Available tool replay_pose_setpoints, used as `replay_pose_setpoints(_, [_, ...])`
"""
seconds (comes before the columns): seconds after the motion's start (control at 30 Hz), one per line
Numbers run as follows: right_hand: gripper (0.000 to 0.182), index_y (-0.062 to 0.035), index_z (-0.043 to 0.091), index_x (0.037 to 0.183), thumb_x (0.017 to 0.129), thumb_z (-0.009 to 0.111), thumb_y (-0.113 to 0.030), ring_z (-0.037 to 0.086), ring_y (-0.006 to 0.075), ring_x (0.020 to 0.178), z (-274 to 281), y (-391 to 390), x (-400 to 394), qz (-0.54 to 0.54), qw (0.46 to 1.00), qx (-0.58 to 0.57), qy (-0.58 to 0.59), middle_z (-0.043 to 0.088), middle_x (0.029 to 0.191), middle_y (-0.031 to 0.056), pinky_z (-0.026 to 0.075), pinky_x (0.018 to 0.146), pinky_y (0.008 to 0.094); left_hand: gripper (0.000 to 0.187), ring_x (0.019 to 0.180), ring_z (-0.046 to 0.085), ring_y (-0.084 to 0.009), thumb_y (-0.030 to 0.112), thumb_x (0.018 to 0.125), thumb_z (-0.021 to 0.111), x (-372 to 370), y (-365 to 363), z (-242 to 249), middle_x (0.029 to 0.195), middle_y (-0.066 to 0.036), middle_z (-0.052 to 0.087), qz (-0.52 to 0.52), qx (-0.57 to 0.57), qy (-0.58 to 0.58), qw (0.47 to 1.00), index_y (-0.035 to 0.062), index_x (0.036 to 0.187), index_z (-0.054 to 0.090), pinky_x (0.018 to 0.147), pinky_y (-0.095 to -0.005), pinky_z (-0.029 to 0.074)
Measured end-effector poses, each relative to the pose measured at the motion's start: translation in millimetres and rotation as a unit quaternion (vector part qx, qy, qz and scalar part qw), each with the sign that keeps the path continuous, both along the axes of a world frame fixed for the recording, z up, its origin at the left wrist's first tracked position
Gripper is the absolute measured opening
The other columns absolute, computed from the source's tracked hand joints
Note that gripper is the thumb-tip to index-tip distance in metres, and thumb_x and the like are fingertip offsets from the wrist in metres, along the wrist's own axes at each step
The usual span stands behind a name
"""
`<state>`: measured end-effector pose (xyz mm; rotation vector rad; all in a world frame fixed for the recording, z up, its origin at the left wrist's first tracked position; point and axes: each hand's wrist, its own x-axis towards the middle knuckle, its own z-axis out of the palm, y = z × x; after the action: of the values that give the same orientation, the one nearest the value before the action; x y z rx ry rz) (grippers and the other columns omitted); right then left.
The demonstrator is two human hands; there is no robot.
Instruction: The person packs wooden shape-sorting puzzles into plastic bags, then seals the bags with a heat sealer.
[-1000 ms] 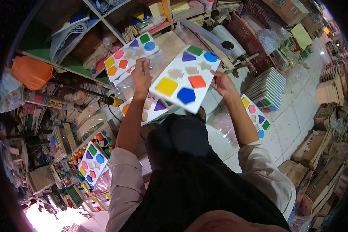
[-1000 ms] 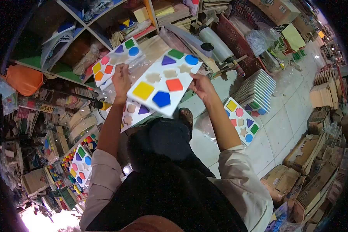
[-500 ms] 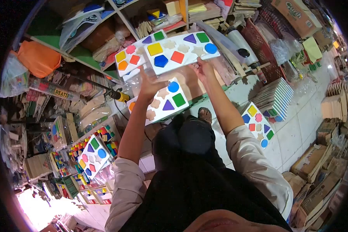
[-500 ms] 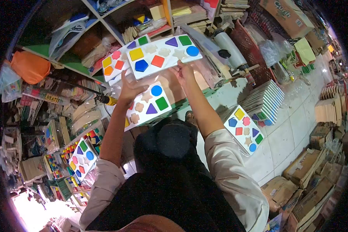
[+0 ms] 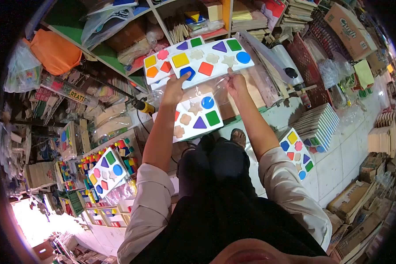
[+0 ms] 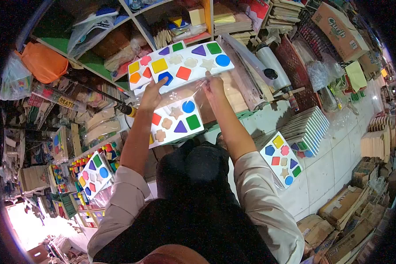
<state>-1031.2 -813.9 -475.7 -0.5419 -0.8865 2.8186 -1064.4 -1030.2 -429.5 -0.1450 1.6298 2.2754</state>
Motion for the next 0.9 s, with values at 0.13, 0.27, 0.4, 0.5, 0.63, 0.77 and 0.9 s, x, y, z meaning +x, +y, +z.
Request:
replay_pose_setpoints(0.13, [0.018,0.0014,0.046,0.098,0.083,0.049,-0.008,0.057,0.0162,0.067,-2,2,-13,0.010,0.999,0.022,-0.026,0.055,0.083,0.0082,0.053,0.058,0.0287,0.038,0.089,0.052,-0.0183,0.005,0.071,0.063,16,12,22,0.094,-0.006,0.053,0.005,0.027,0.002,1.000,0.0044,0.105,0.047,0.069,-0.0381,0.049])
replay_pose_setpoints(0.27, [0.016,-0.0014,0.052,0.093,0.080,0.053,-0.011,0.059,0.0169,0.067,23,13,13,0.121,0.981,0.147,-0.025,0.058,0.076,0.0077,0.047,0.051,0.0225,0.038,0.092,0.051,-0.0206,0.004,0.073,0.060,-14,5,20,0.097,-0.005,0.053,0.023,0.059,-0.092,0.994,0.0077,0.108,0.045,0.072,-0.0449,0.047])
replay_pose_setpoints(0.4, [0.016,-0.0018,0.060,0.078,0.074,0.057,-0.017,0.057,0.0126,0.056,22,106,77,0.277,0.807,0.520,-0.016,0.060,0.068,0.0073,0.044,0.043,0.0224,0.036,0.093,0.051,-0.0200,0.005,0.076,0.056,-25,8,21,0.097,-0.004,0.052,0.004,0.016,-0.081,0.997,0.0088,0.110,0.044,0.075,-0.0455,0.045])
replay_pose_setpoints(0.5, [0.018,-0.0006,0.061,0.077,0.071,0.059,-0.018,0.053,0.0108,0.048,11,198,96,0.034,0.677,0.713,-0.182,0.059,0.060,0.0062,0.041,0.042,0.0232,0.037,0.096,0.049,-0.0202,0.005,0.077,0.055,-27,12,11,0.101,-0.003,0.051,0.015,0.009,-0.072,0.997,0.0095,0.112,0.043,0.076,-0.0471,0.045])
replay_pose_setpoints(0.63, [0.036,0.0006,0.060,0.078,0.075,0.053,-0.035,0.059,0.0256,0.059,5,256,49,-0.189,0.685,0.688,-0.152,0.060,0.066,0.0160,0.046,0.056,0.0343,0.040,0.100,0.047,-0.0218,0.006,0.077,0.055,-22,22,-3,0.106,-0.004,0.049,0.018,-0.002,-0.093,0.996,0.0106,0.115,0.040,0.080,-0.0484,0.042])
replay_pose_setpoints(0.77, [0.028,-0.0038,0.056,0.078,0.075,0.058,-0.032,0.050,0.0138,0.050,-34,295,36,0.203,0.567,0.769,-0.213,0.055,0.063,0.0022,0.037,0.043,0.0251,0.037,0.096,0.051,-0.0239,0.010,0.078,0.055,-10,30,-3,0.101,-0.005,0.052,-0.001,0.028,-0.059,0.998,0.0072,0.113,0.042,0.082,-0.0489,0.041])
replay_pose_setpoints(0.9, [0.069,-0.0077,0.044,0.115,0.063,0.066,-0.049,0.056,0.0251,0.079,-8,259,71,0.182,0.786,0.537,-0.247,0.058,0.086,0.0124,0.044,0.071,0.0387,0.036,0.087,0.057,-0.0206,0.013,0.076,0.057,-1,39,15,0.098,-0.007,0.055,0.024,-0.021,-0.061,0.998,0.0048,0.109,0.044,0.067,-0.0341,0.052])
